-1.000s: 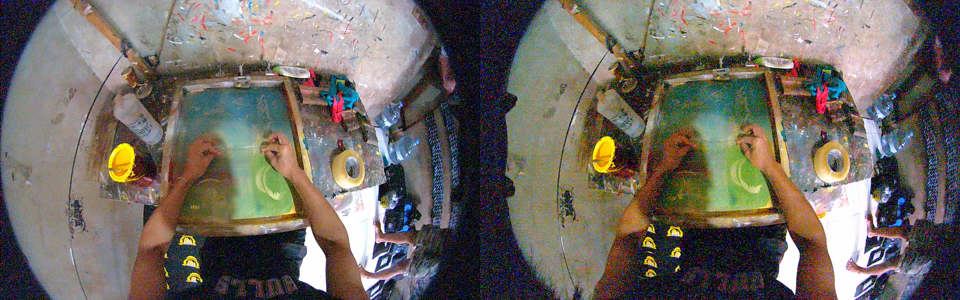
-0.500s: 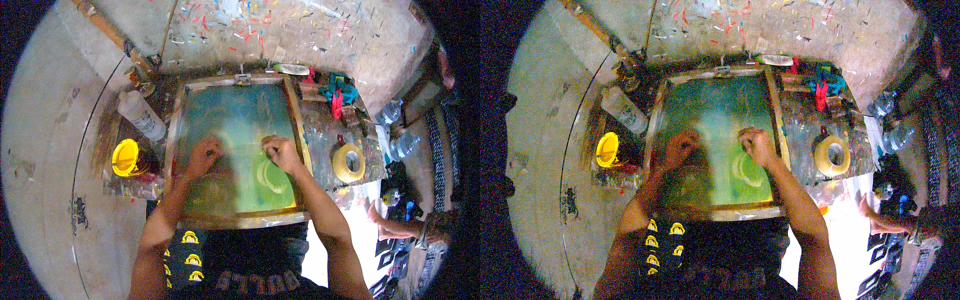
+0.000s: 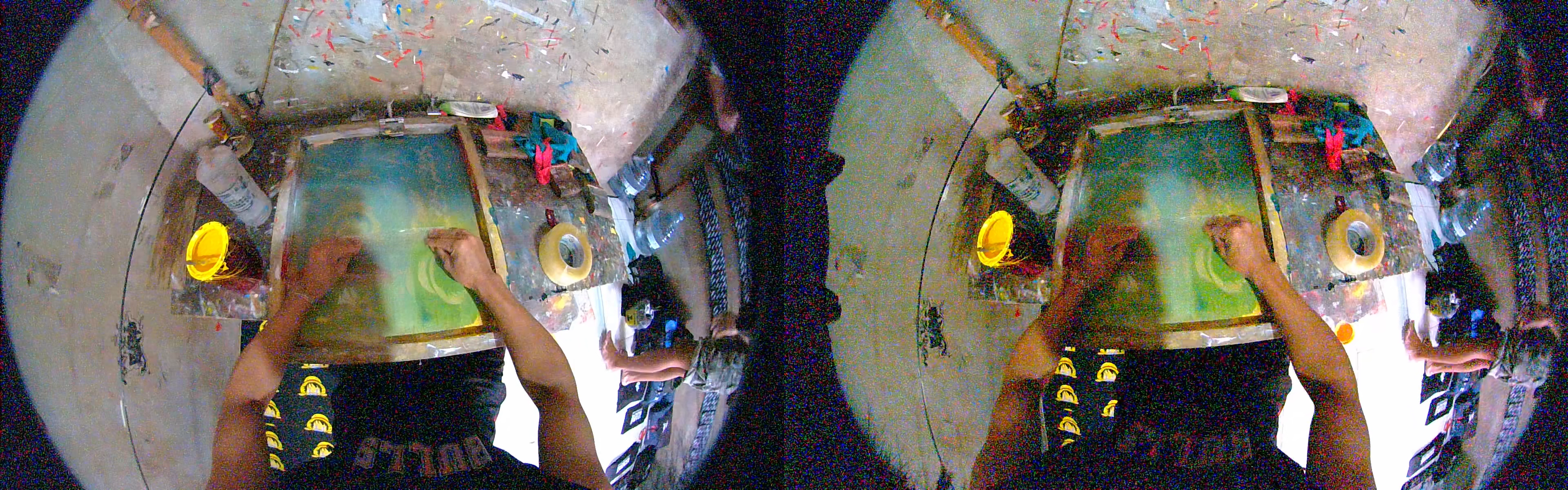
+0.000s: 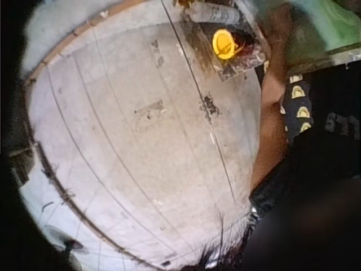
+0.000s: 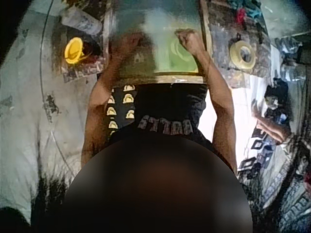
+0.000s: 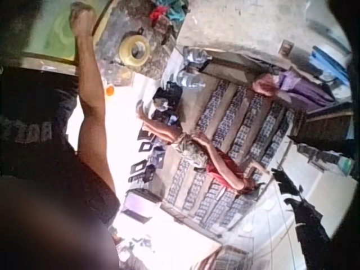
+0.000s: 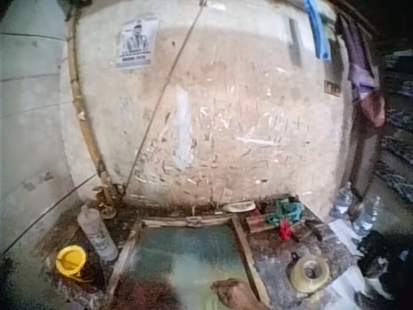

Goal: The person wipes a screen printing frame with a red cloth, then uses a roll of masking tape to seal the edges of the frame. They repeatedly tear tape, apply it along the frame borders, and smooth it down with their fingers.

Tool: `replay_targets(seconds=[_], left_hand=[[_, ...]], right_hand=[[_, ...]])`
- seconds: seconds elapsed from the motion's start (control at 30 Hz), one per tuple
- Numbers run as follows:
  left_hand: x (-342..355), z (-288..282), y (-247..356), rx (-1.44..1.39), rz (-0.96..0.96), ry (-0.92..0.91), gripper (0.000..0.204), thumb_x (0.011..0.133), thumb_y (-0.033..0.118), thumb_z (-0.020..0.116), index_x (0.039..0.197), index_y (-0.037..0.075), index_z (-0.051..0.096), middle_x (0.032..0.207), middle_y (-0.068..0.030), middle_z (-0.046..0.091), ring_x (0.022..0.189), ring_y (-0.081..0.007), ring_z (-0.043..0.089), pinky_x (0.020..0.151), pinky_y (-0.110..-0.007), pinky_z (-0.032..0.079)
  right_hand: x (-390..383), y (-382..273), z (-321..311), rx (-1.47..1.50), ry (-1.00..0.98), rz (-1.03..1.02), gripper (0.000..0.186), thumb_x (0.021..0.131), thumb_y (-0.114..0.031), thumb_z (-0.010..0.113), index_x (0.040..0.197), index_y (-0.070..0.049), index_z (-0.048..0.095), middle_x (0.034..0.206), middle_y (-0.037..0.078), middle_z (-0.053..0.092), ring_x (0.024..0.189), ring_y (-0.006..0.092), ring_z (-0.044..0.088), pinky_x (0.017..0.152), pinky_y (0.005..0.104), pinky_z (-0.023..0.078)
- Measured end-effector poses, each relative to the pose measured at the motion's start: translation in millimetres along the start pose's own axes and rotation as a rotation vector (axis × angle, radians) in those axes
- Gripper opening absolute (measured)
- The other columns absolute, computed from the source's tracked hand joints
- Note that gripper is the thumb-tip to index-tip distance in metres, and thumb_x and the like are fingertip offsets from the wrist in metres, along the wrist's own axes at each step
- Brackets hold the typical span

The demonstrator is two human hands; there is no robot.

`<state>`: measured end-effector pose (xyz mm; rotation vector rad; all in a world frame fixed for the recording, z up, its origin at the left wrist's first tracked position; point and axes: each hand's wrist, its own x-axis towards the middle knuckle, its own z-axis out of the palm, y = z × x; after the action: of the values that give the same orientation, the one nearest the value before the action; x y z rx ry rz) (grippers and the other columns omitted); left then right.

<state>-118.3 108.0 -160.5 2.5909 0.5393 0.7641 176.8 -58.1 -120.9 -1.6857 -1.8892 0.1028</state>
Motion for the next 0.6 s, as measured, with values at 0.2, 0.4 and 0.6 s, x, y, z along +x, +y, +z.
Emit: replay_targets(seconds=[0.2, 0.4, 0.6], left_hand=[[-17, -5, 14, 0.113, 0.008, -0.136, 0.029, 0.094, 0.011, 0.057, 0.120, 0.009, 0.069, 0.125, -0.0144, 0.067, 0.117, -0.0306, 0.064, 0.106, -0.043, 0.048], [-32, -13, 33, 0.028, -0.041, -0.101, 0.033, 0.093, 0.010, 0.058, 0.125, 0.008, 0.066, 0.127, -0.0143, 0.066, 0.120, -0.0306, 0.063, 0.107, -0.043, 0.047], [-40, -13, 40, -0.032, -0.025, -0.144, 0.035, 0.091, 0.006, 0.057, 0.124, 0.008, 0.067, 0.129, -0.0141, 0.066, 0.119, -0.0310, 0.063, 0.106, -0.043, 0.048]], right_hand=[[-19, -13, 1, 0.062, 0.017, 0.072, 0.021, 0.084, -0.002, 0.066, 0.102, -0.006, 0.076, 0.112, 0.013, 0.073, 0.110, 0.0277, 0.068, 0.100, 0.0403, 0.052], [-33, -25, -2, 0.041, -0.029, 0.058, 0.024, 0.084, -0.001, 0.065, 0.105, -0.006, 0.075, 0.117, 0.013, 0.071, 0.113, 0.0278, 0.067, 0.105, 0.0427, 0.049], [-39, -31, -9, 0.053, -0.027, 0.044, 0.027, 0.080, 0.001, 0.066, 0.104, -0.006, 0.075, 0.116, 0.012, 0.072, 0.114, 0.0267, 0.066, 0.106, 0.0435, 0.048]])
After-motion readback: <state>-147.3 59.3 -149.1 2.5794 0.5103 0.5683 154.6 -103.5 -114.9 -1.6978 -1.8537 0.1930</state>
